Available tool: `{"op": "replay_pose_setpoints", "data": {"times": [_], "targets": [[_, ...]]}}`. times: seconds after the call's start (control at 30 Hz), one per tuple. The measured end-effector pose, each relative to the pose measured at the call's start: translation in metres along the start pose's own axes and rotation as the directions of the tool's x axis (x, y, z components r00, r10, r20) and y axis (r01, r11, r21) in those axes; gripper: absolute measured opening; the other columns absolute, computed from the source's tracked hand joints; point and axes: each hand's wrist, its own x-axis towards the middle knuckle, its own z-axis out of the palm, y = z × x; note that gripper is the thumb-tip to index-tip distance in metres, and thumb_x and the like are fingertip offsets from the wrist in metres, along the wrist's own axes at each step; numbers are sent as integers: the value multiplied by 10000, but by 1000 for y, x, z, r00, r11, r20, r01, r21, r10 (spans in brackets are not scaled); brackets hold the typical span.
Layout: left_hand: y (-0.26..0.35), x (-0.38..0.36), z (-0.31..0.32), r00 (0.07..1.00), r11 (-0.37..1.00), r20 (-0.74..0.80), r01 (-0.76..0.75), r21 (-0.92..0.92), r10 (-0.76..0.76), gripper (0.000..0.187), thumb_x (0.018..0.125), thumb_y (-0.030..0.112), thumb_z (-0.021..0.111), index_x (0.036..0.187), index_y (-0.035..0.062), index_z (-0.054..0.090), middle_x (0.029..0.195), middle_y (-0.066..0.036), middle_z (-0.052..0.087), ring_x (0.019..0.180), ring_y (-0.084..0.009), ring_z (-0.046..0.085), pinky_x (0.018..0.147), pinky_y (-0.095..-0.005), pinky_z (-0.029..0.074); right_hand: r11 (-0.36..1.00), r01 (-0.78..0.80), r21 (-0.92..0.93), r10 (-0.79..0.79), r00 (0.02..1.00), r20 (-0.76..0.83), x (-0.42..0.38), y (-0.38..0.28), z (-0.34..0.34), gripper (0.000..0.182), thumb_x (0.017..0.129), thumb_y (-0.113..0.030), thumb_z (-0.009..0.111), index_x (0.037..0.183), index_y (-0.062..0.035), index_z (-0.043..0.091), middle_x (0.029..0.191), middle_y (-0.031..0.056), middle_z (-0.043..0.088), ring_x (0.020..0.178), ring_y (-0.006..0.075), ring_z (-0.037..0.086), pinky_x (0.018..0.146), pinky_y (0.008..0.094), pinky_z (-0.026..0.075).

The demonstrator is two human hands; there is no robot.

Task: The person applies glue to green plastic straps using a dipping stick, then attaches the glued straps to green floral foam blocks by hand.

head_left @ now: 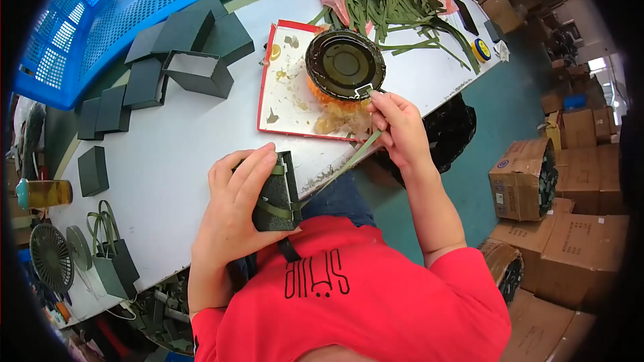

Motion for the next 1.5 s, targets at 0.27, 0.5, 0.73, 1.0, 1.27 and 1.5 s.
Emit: {"op": "replay_pose_setpoints", "data": {"times": [0.27, 0.5, 0.73, 1.0, 1.27, 1.5], "targets": [[0, 0, 1, 1000, 1000, 2, -6, 4, 6, 1102, 518, 266, 953, 1463, 46, 431, 1446, -151, 514, 1291, -391, 459, 1077, -480, 374, 999, -32, 9, 32, 999, 0, 5, -3, 0, 253, 946, -239, 643, 771, -61, 599, 570, -36, 473, 415, 39, 300, 380, 220, 219], [0, 0, 0, 998, 999, -46, 32, -21, -32, 1005, 534, 254, 931, 1412, 44, 491, 1426, -126, 531, 1227, -353, 508, 1039, -476, 377, 998, 62, -31, -63, 998, -28, -7, -2, 3, 251, 968, -242, 630, 785, -72, 603, 588, -45, 478, 448, 28, 324, 399, 208, 228], [-1, -2, -7, 993, 984, -16, 112, -139, -115, 1007, 543, 260, 935, 1420, 54, 483, 1426, -125, 539, 1255, -355, 493, 1063, -461, 366, 980, 9, -197, 41, 968, 249, -50, -3, 22, 234, 996, -245, 626, 861, -57, 662, 668, -78, 519, 565, 1, 409, 489, 200, 301], [-3, -5, -5, 999, 978, -15, 39, -205, -43, 1003, 559, 262, 928, 1428, 58, 470, 1451, -118, 533, 1266, -349, 493, 1065, -453, 362, 945, -80, -318, 231, 851, 472, -52, 5, 59, 255, 986, -257, 651, 830, -56, 634, 756, -37, 609, 660, 17, 528, 541, 195, 400], [-5, -5, -6, 1000, 972, -3, 15, -236, -16, 1030, 561, 273, 931, 1447, 64, 449, 1454, -120, 529, 1256, -348, 502, 1054, -451, 367, 953, -37, -301, 209, 800, 563, -41, 26, 64, 277, 979, -264, 649, 827, -32, 638, 727, -30, 632, 609, 11, 527, 487, 205, 390], [-5, -6, -7, 999, 964, 45, 34, -264, -23, 1021, 566, 279, 929, 1448, 74, 457, 1414, -112, 547, 1237, -348, 500, 1039, -458, 371, 913, -64, -402, 308, 754, 580, -35, 27, 61, 270, 941, -213, 644, 747, -33, 595, 671, -22, 593, 581, 29, 497, 502, 237, 392]]}}
